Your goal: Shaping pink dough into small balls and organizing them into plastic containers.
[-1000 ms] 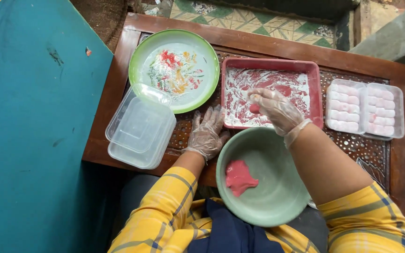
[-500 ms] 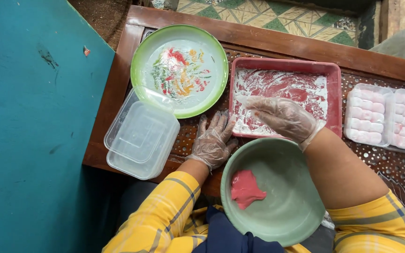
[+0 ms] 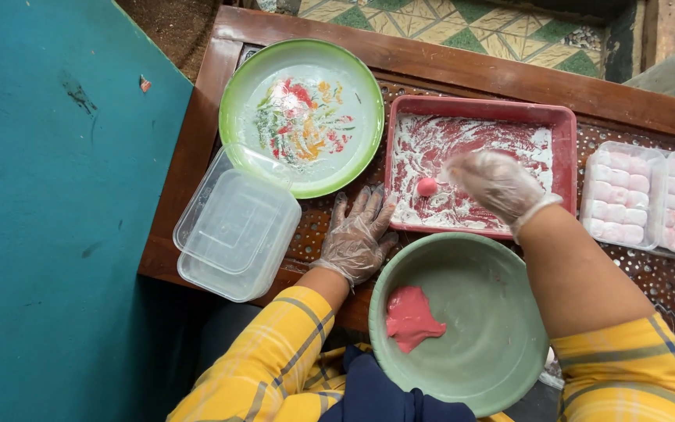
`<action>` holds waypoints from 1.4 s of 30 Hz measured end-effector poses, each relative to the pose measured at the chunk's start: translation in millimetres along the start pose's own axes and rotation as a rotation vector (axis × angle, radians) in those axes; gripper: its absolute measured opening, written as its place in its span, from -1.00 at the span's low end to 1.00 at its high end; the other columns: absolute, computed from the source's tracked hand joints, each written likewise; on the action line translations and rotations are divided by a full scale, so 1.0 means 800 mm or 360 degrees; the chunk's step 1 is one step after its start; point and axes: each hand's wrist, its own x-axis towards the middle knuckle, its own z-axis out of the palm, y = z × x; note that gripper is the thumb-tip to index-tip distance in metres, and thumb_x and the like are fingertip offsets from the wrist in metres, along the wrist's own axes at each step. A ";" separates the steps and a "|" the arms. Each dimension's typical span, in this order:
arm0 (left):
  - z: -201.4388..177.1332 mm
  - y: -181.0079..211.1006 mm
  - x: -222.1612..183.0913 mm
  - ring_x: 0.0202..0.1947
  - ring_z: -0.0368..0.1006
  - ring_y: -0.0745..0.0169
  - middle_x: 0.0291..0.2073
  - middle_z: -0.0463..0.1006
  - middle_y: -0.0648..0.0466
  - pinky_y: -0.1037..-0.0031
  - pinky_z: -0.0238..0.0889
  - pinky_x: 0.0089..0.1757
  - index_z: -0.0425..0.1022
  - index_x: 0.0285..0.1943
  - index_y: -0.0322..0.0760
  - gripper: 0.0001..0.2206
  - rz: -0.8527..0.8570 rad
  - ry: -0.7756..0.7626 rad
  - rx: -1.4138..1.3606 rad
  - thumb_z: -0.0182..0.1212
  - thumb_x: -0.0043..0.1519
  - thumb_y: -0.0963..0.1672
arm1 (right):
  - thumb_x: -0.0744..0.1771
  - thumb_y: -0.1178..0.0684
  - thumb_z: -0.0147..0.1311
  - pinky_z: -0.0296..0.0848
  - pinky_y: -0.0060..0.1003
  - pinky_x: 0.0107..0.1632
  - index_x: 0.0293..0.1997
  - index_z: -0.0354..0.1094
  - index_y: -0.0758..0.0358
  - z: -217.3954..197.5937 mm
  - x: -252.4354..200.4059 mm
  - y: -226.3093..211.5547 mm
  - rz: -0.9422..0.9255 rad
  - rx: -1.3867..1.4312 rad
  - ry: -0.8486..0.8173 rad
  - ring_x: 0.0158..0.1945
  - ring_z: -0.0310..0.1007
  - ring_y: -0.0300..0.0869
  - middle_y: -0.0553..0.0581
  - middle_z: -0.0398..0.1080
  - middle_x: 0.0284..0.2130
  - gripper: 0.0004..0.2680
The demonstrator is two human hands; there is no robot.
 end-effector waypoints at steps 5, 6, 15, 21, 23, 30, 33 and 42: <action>0.009 -0.003 -0.003 0.56 -0.17 -0.02 0.55 0.04 0.02 -0.16 -0.42 0.41 0.05 0.53 0.24 -0.45 0.0058 0.0091 -0.0003 -0.08 0.33 0.15 | 0.43 0.09 -0.03 0.36 0.02 0.27 0.25 0.36 0.14 0.004 0.014 -0.012 -0.0025 -0.0196 -0.0053 0.22 0.37 0.08 0.32 0.38 0.15 -0.77; 0.012 -0.003 -0.002 0.56 -0.17 -0.02 0.55 0.04 0.02 -0.16 -0.42 0.41 0.05 0.53 0.24 -0.45 0.0053 0.0090 0.0000 -0.08 0.33 0.15 | 0.43 0.09 -0.03 0.36 0.02 0.27 0.25 0.36 0.14 0.007 0.016 -0.014 -0.0029 -0.0193 -0.0058 0.22 0.37 0.08 0.32 0.38 0.15 -0.77; 0.028 -0.006 -0.001 0.57 -0.17 0.07 0.57 0.01 0.11 -0.13 -0.43 0.43 0.03 0.53 0.34 -0.45 0.0041 0.0186 0.0011 -0.08 0.33 0.17 | 0.41 0.09 -0.06 0.29 0.02 0.33 0.36 0.24 0.13 0.027 0.066 0.004 -0.0037 -0.0566 -0.0163 0.35 0.24 0.07 0.28 0.30 0.24 -0.69; 0.017 -0.007 0.002 0.55 -0.11 0.01 0.54 0.06 0.01 -0.18 -0.41 0.41 0.08 0.51 0.26 -0.47 0.0070 0.0106 0.0071 -0.13 0.32 0.15 | 0.31 -0.06 0.14 0.15 -0.02 0.38 0.45 0.16 -0.12 0.055 0.081 0.011 -0.0254 -0.1386 -0.0317 0.46 0.07 -0.08 0.04 0.23 0.36 -0.51; 0.021 -0.007 0.000 0.54 -0.09 -0.02 0.52 0.09 -0.01 -0.19 -0.39 0.40 0.08 0.50 0.25 -0.47 0.0077 0.0099 0.0067 -0.12 0.32 0.15 | 0.38 0.02 -0.05 -0.05 -0.06 0.51 0.57 -0.11 -0.09 0.058 0.057 0.003 -0.0507 -0.1315 -0.0629 0.57 -0.17 -0.05 0.04 -0.07 0.53 -0.48; 0.019 -0.007 -0.004 0.54 -0.09 -0.02 0.53 0.07 -0.03 -0.19 -0.37 0.39 0.11 0.48 0.23 -0.52 0.0098 0.0192 -0.0011 -0.11 0.35 0.12 | 0.43 -0.07 -0.15 0.21 0.18 0.33 0.28 0.29 0.07 0.005 0.048 0.065 -0.0510 -0.1145 -0.0509 0.34 0.24 0.10 0.18 0.27 0.25 -0.72; 0.019 -0.007 -0.005 0.54 -0.09 -0.05 0.52 0.10 -0.06 -0.22 -0.38 0.38 0.08 0.50 0.23 -0.48 0.0117 0.0156 0.0028 -0.11 0.33 0.13 | 0.46 -0.15 -0.17 0.45 0.13 0.14 0.09 0.40 0.06 0.016 0.065 0.069 -0.0238 -0.0902 -0.0084 0.13 0.47 0.13 0.27 0.47 -0.05 -0.76; 0.000 -0.002 -0.002 0.57 -0.21 0.06 0.57 -0.01 0.04 -0.14 -0.48 0.42 0.05 0.52 0.27 -0.50 0.0022 -0.0047 0.0013 -0.20 0.37 0.14 | 0.40 -0.23 -0.25 0.07 -0.05 0.40 0.46 0.06 -0.25 0.005 0.039 0.071 -0.0954 -0.2291 -0.0496 0.46 0.06 -0.08 -0.07 0.03 0.49 -0.60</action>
